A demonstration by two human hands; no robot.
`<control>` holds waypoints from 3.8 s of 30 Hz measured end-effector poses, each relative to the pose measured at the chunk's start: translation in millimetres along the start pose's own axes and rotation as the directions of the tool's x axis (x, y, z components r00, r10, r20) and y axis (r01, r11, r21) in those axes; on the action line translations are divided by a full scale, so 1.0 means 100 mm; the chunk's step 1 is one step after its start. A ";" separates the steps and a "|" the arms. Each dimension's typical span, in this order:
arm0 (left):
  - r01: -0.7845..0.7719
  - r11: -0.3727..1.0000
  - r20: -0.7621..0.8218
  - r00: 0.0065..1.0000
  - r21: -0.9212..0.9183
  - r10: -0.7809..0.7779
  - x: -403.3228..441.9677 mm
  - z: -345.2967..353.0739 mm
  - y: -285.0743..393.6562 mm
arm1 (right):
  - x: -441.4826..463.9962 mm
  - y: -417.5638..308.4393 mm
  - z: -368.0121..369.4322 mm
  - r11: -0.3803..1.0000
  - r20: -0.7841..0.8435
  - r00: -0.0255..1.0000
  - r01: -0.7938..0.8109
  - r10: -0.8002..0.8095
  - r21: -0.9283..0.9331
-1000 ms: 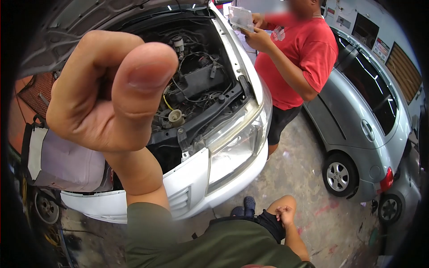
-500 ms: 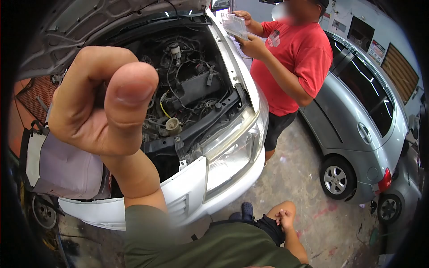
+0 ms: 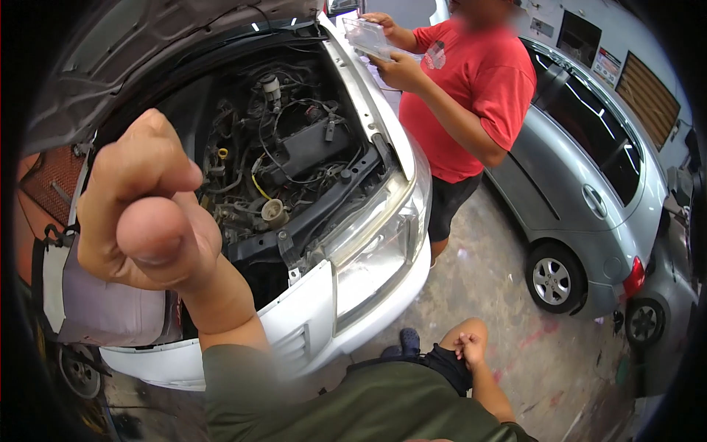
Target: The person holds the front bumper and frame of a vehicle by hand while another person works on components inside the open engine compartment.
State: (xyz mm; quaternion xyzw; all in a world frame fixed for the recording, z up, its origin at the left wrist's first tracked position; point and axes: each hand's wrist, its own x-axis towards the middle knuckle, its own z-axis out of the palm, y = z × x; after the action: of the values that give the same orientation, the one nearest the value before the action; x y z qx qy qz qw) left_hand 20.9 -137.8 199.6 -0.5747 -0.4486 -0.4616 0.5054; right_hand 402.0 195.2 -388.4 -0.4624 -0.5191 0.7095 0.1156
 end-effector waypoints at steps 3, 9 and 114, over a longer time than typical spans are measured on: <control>0.021 0.999 -0.036 0.999 -0.025 -0.022 -0.01 0.13 0.02 | 0.00 -0.02 0.01 1.000 -0.013 1.000 0.009 -0.008 0.010; -0.005 0.999 -0.023 1.000 -0.031 0.005 -0.03 0.26 -0.04 | -0.02 0.06 0.00 0.998 -0.026 1.000 0.012 -0.011 0.064; 0.363 0.614 0.620 0.736 -0.701 0.272 0.16 -0.23 0.26 | -0.30 -0.22 0.72 0.344 0.068 0.930 0.201 -0.361 -0.917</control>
State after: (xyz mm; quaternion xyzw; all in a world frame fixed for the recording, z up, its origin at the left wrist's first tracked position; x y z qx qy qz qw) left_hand 46.9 -162.3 212.1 -0.8488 -0.3655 -0.3818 -0.0115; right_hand 355.3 139.6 -351.0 -0.4033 -0.8825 0.2420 0.0020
